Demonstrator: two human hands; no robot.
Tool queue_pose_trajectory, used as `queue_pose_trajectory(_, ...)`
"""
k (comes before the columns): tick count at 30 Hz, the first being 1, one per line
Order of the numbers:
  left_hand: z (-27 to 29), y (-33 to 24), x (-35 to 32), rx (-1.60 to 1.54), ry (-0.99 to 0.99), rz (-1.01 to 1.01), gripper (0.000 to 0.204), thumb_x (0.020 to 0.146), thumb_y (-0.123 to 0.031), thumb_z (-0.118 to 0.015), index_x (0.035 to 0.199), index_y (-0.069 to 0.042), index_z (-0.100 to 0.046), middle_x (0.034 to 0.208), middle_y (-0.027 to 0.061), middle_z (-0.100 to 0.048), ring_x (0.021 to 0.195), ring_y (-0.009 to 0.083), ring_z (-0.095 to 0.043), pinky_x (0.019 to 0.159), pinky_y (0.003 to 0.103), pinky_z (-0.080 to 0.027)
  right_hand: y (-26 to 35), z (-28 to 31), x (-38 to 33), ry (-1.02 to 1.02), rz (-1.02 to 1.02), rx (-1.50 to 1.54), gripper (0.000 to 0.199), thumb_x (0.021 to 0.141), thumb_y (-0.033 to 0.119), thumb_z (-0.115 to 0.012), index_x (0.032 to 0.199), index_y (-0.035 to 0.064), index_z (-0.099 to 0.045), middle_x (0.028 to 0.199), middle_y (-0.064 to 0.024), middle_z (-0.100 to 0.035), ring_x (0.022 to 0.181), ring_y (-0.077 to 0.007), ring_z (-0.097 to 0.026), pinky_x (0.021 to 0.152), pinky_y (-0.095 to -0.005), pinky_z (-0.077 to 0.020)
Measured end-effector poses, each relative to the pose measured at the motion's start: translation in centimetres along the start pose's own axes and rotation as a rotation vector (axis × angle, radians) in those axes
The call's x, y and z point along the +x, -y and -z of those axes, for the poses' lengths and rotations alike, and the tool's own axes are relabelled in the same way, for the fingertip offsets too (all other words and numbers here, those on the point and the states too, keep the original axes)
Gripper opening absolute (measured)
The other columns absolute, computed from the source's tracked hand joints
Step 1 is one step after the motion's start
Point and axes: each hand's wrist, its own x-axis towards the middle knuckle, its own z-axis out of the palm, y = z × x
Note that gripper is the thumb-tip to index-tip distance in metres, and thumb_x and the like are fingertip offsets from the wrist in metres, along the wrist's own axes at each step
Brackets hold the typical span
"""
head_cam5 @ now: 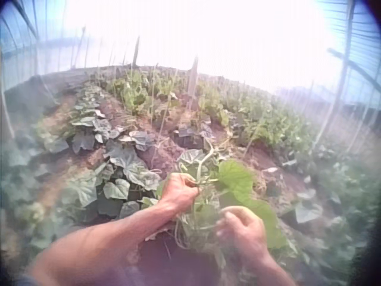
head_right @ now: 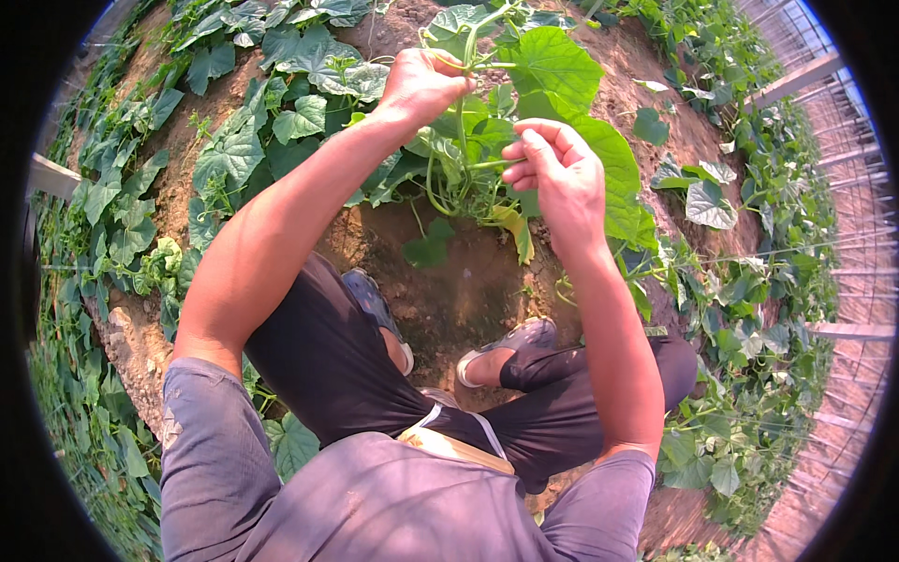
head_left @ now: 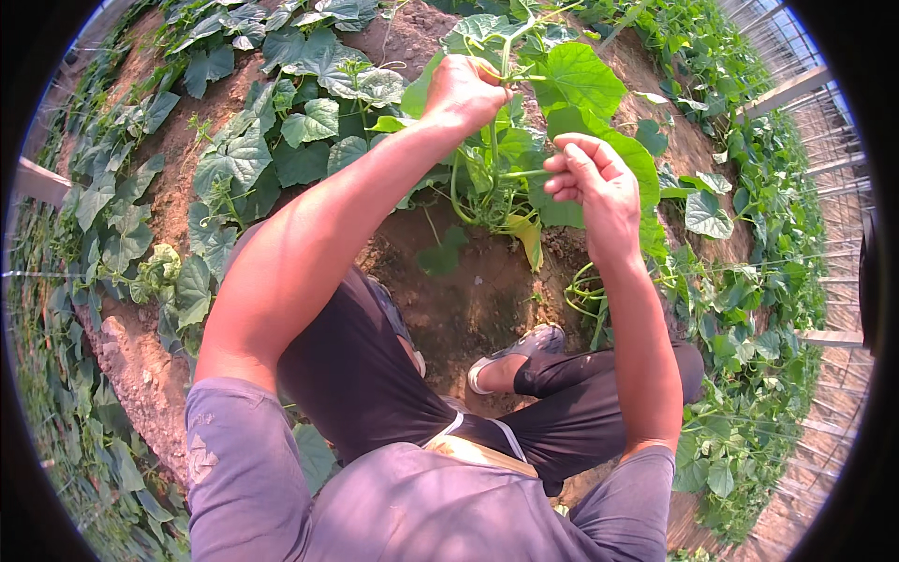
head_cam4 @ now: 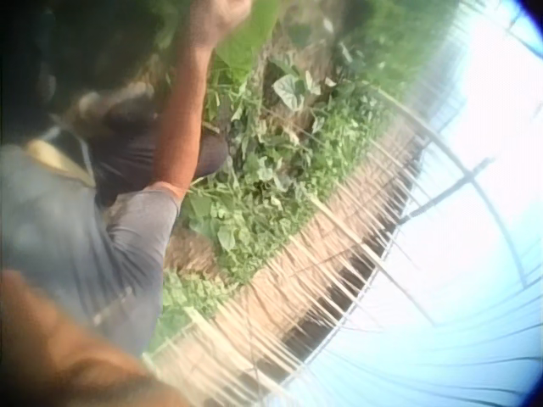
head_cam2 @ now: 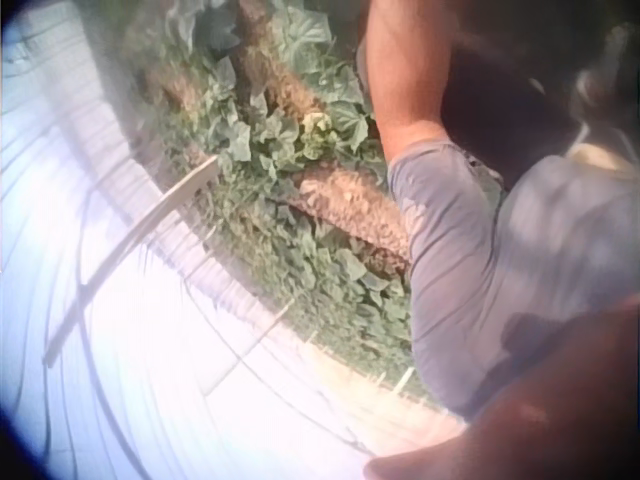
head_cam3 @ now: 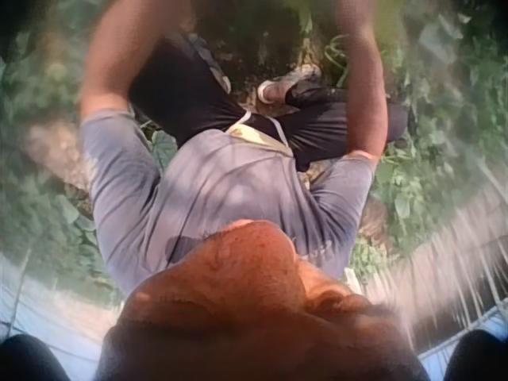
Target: The person sits on the ground in a greenhouse and uses their hands to prune and tie cucumber vines to vertical strings. They repeatedly remove small side shoots and leaves, then wrap the main vine around the support string to guide its growth.
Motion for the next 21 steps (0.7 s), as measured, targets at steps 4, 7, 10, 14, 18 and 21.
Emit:
queue_pose_trajectory(4,1.5,1.5,3.0,-0.031,-0.094,0.024,0.019,0.084,-0.009,-0.091,0.099,-0.002,-0.082,0.087,0.0048,-0.079,0.078,0.011,-0.069,0.073,0.031,-0.058,-12.3,0.8,-6.1,0.328,-0.514,-0.267,0.022,0.107,0.021,-0.069,0.115,0.0011,-0.073,0.09,-0.0041,-0.076,0.076,-0.0101,-0.07,0.069,-0.0255,-0.0571)
queue_pose_trajectory(7,0.9,1.9,4.0,-0.051,-0.084,0.074,0.025,0.076,-0.019,-0.096,0.093,-0.006,-0.083,0.09,0.0083,-0.082,0.083,0.0171,-0.077,0.082,0.034,-0.061,-24.5,3.1,-6.2,0.032,-0.96,0.002,0.023,0.109,0.02,-0.063,0.114,0.0,-0.073,0.096,-0.0079,-0.077,0.079,-0.016,-0.073,0.068,-0.03,-0.0607)
queue_pose_trajectory(10,-0.5,1.2,3.8,-0.079,-0.029,0.058,0.027,0.075,-0.019,-0.096,0.094,-0.004,-0.082,0.09,0.0088,-0.081,0.083,0.0175,-0.077,0.081,0.034,-0.061,-34.8,5.9,-2.4,-0.27,-1.046,0.593,0.024,0.108,0.02,-0.062,0.111,-0.0006,-0.072,0.1,-0.0134,-0.078,0.082,-0.0206,-0.075,0.067,-0.0322,-0.064)
queue_pose_trajectory(14,0.2,3.2,3.6,-0.069,-0.045,-0.034,0.027,0.077,-0.015,-0.094,0.097,-0.002,-0.08,0.09,0.0074,-0.08,0.081,0.0147,-0.074,0.079,0.033,-0.06,-37.5,1.7,2.7,-0.529,-1.047,1.1,0.026,0.106,0.025,-0.064,0.109,-0.0009,-0.07,0.1,-0.0177,-0.079,0.079,-0.0237,-0.075,0.067,-0.0342,-0.067)
queue_pose_trajectory(18,0.9,1.5,2.1,-0.059,-0.008,-0.011,0.021,0.086,-0.012,-0.091,0.1,-0.001,-0.079,0.09,0.0048,-0.078,0.079,0.0105,-0.069,0.073,0.03,-0.057,-41.9,2.3,3.4,-0.575,-0.938,1.179,0.021,0.106,0.023,-0.065,0.103,0.0025,-0.068,0.088,-0.0143,-0.076,0.07,-0.023,-0.073,0.062,-0.0321,-0.0657)
queue_pose_trajectory(21,1.7,1.6,1.4,-0.093,0.023,0.011,0.021,0.086,-0.012,-0.091,0.101,-0.001,-0.08,0.09,0.0039,-0.078,0.078,0.0097,-0.067,0.072,0.029,-0.056,-42.1,2.5,3.3,-0.538,-0.913,1.104,0.017,0.107,0.018,-0.063,0.095,0.007,-0.066,0.079,-0.0086,-0.072,0.065,-0.0195,-0.071,0.057,-0.031,-0.0629)
